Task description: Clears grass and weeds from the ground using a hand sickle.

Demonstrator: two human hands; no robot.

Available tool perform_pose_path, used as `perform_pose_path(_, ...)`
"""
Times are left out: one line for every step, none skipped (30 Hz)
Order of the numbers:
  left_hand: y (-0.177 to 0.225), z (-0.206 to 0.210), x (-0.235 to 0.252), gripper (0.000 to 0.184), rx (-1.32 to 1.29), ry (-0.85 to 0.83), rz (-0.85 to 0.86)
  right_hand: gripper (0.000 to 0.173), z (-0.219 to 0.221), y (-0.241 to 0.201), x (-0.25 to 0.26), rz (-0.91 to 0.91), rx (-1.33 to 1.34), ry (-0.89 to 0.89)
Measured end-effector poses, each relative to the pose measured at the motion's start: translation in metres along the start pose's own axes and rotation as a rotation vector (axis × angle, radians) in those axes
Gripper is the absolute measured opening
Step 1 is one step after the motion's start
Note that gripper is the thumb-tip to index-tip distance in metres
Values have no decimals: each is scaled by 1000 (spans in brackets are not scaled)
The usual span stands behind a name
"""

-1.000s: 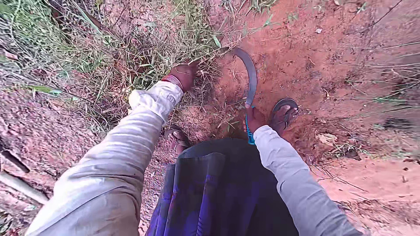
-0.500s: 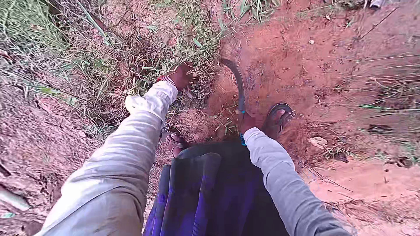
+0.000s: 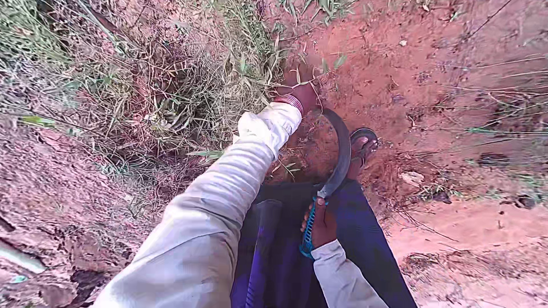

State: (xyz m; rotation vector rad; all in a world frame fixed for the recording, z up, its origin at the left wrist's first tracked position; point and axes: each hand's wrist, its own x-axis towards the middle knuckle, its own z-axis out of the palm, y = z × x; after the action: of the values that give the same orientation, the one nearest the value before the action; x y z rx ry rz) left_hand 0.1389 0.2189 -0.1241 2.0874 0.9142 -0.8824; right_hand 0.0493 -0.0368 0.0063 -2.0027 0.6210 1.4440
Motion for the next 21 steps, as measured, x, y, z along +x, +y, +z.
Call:
perform_pose_path(1,15,19,62,12,-28,-34,40,-1,0,4,-20,-6,-19)
perform_pose_path(-3,26,37,64,22,-41,-97,39,-4,0,11,-56,-22,-36)
perform_pose_path(-8,32,50,63,1,-49,-189,39,-9,1,15,-81,-41,-50)
perform_pose_path(-15,30,55,60,21,-91,-267,38,-13,3,16,-82,-48,-59)
perform_pose_path(-24,26,61,56,97,-136,-301,37,-15,2,17,-67,-37,-60)
perform_pose_path(-33,22,67,53,215,-140,-296,36,-17,-3,18,-43,-20,-62)
perform_pose_path(-39,20,68,47,339,-123,-270,36,-18,-7,18,-13,1,-60)
perform_pose_path(-42,15,67,43,404,-120,-253,37,-17,-11,18,9,16,-57)
perform_pose_path(-43,9,63,42,407,-101,-252,37,-17,-16,18,14,20,-55)
perform_pose_path(-42,4,59,43,356,-70,-264,38,-18,-19,20,5,18,-57)
perform_pose_path(-44,4,60,47,307,-42,-275,38,-20,-22,22,-16,14,-63)
perform_pose_path(-47,6,64,50,277,-30,-286,38,-22,-23,23,-42,8,-68)
perform_pose_path(-48,8,68,51,279,-46,-306,38,-23,-23,24,-67,4,-71)
perform_pose_path(-50,10,75,49,276,-67,-330,38,-26,-23,27,-94,4,-74)
perform_pose_path(-52,11,79,51,249,-64,-339,37,-29,-22,31,-117,2,-80)
perform_pose_path(-58,12,86,54,230,-28,-316,37,-33,-20,36,-136,2,-88)
perform_pose_path(-60,4,85,57,179,-27,-308,36,-37,-19,41,-151,6,-96)
perform_pose_path(-60,-10,77,55,83,-48,-290,36,-39,-17,46,-165,6,-107)
perform_pose_path(-64,-23,71,53,-28,-58,-266,36,-38,-17,54,-187,4,-121)
perform_pose_path(-72,-27,68,49,-109,-22,-254,35,-36,-19,65,-209,0,-135)
perform_pose_path(-75,-27,63,47,-143,5,-258,35,-31,-23,77,-232,-11,-150)
